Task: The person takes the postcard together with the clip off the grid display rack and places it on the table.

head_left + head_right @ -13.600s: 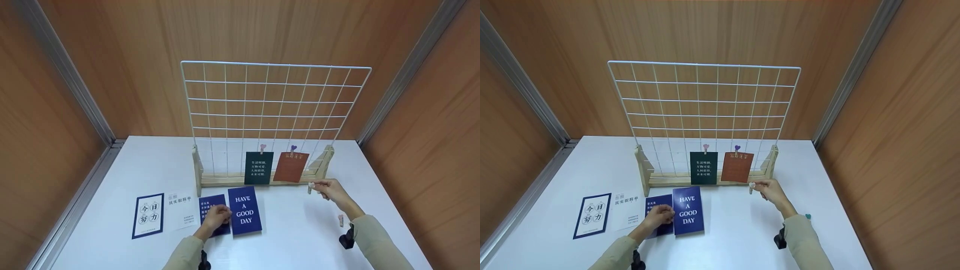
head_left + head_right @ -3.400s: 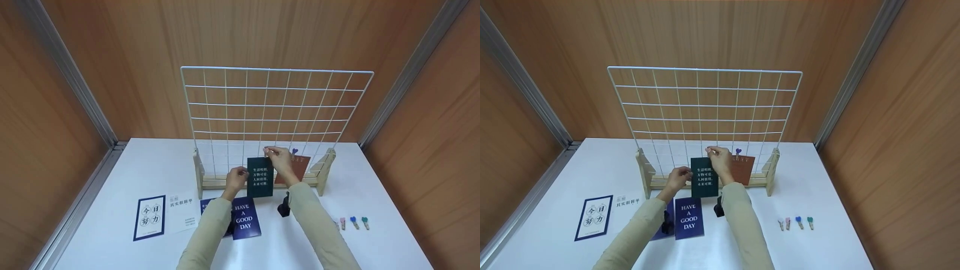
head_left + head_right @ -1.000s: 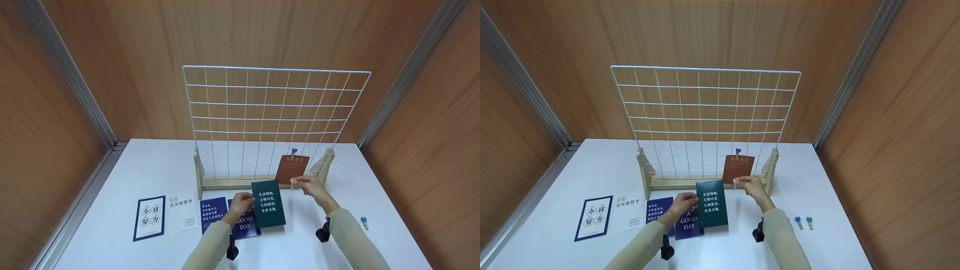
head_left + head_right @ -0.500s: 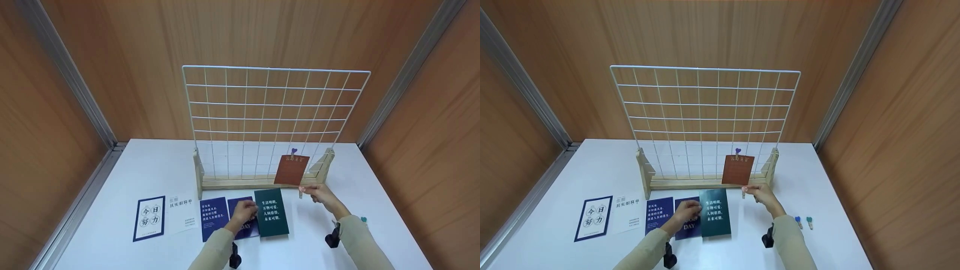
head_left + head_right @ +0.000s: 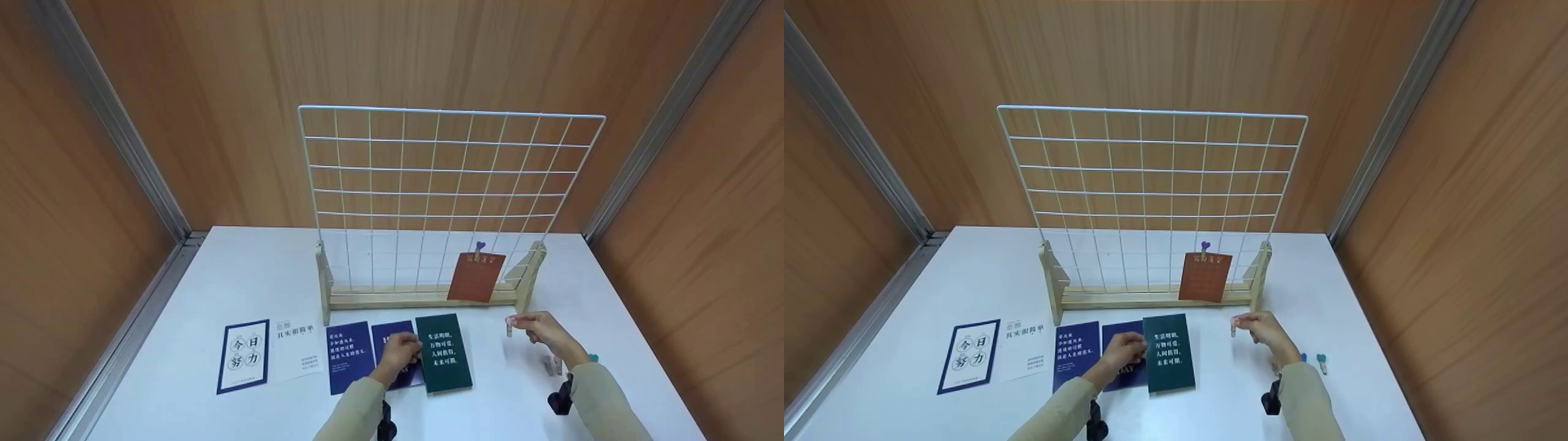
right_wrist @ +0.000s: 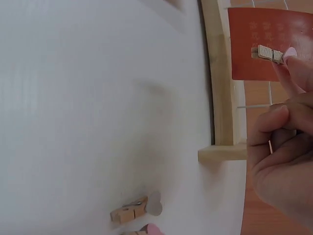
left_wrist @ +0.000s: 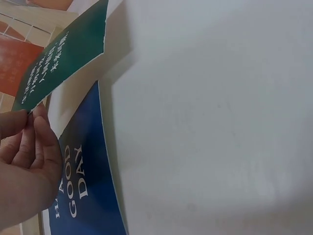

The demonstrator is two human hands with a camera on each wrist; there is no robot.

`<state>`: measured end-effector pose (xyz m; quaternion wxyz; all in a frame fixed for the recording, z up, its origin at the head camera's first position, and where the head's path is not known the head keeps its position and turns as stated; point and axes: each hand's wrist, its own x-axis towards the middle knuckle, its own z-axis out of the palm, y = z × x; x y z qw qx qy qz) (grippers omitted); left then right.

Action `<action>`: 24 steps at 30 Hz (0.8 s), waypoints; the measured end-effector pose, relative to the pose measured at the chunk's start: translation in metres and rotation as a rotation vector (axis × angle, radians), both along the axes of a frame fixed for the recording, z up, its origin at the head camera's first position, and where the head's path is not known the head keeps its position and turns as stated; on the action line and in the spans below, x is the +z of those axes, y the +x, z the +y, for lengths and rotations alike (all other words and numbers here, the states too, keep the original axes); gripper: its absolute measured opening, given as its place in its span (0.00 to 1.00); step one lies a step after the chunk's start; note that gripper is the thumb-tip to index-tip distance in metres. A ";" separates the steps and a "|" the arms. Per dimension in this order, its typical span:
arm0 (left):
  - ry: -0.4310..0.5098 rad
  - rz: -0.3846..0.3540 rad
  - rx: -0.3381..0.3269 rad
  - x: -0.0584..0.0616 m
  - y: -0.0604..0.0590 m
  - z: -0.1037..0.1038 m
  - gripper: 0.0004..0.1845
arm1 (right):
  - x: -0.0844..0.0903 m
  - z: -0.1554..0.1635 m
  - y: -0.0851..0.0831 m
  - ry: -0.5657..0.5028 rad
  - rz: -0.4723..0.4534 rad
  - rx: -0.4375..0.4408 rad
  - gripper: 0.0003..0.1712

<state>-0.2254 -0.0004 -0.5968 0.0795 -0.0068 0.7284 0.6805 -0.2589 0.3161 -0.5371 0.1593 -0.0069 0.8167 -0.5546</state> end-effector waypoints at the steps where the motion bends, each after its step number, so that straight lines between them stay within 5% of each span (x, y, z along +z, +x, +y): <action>1: -0.005 0.000 0.003 -0.001 0.000 0.000 0.06 | -0.001 0.003 0.001 0.008 -0.005 -0.003 0.23; 24: -0.087 -0.003 0.060 -0.004 0.001 0.006 0.06 | -0.031 0.050 0.023 0.164 -0.125 -0.066 0.20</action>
